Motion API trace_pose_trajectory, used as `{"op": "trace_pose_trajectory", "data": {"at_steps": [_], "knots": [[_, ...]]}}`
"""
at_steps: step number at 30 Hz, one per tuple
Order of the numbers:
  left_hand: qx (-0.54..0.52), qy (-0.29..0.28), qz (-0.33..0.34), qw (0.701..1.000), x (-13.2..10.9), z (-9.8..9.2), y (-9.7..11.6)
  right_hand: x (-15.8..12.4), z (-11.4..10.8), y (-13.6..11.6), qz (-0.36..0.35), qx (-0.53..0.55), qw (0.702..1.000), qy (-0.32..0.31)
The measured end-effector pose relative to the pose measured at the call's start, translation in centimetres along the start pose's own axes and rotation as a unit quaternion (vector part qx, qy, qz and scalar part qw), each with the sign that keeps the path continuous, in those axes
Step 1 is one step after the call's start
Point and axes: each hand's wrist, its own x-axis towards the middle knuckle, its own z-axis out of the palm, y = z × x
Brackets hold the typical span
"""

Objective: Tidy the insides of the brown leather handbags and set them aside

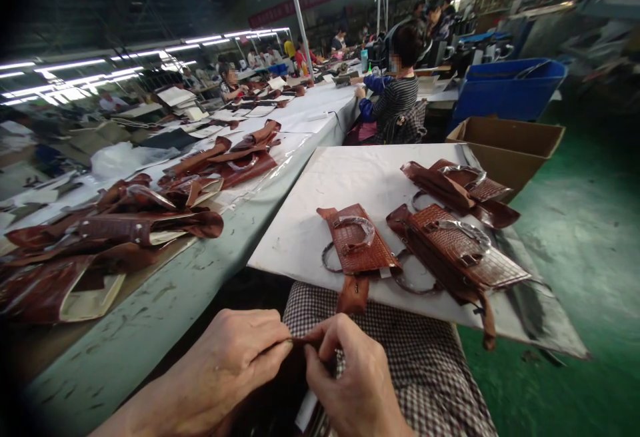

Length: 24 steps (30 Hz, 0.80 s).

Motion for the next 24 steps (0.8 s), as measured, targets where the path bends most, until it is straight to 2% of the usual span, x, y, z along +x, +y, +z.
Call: {"op": "trace_pose_trajectory", "data": {"at_steps": [4, 9, 13, 18, 21, 24], "knots": [[-0.026, -0.016, -0.025, 0.999, 0.2, -0.3, 0.2, 0.2, -0.2, -0.2, 0.068, 0.002, 0.998, 0.004], [-0.087, -0.033, -0.082, 0.992, 0.5, -1.2, 0.4, 0.6, 0.0, 0.1, 0.045, 0.015, 0.999, -0.017], [-0.073, -0.052, -0.079, 0.993, 1.0, -1.3, 0.5, 0.9, 0.1, 0.2, 0.05, 0.034, 0.998, -0.035], [-0.076, -0.045, -0.077, 0.993, 1.5, -1.1, 0.4, 1.7, -0.5, -0.1, 0.068, 0.011, 0.994, -0.081], [-0.1, -0.059, -0.128, 0.985, 0.6, -1.9, 0.6, 2.0, -0.9, -0.2, 0.055, -0.011, 0.992, -0.114], [-0.122, -0.072, -0.199, 0.97, -1.7, -3.3, 1.0, 2.3, -1.3, -0.1, 0.041, -0.035, 0.988, -0.144]]}}
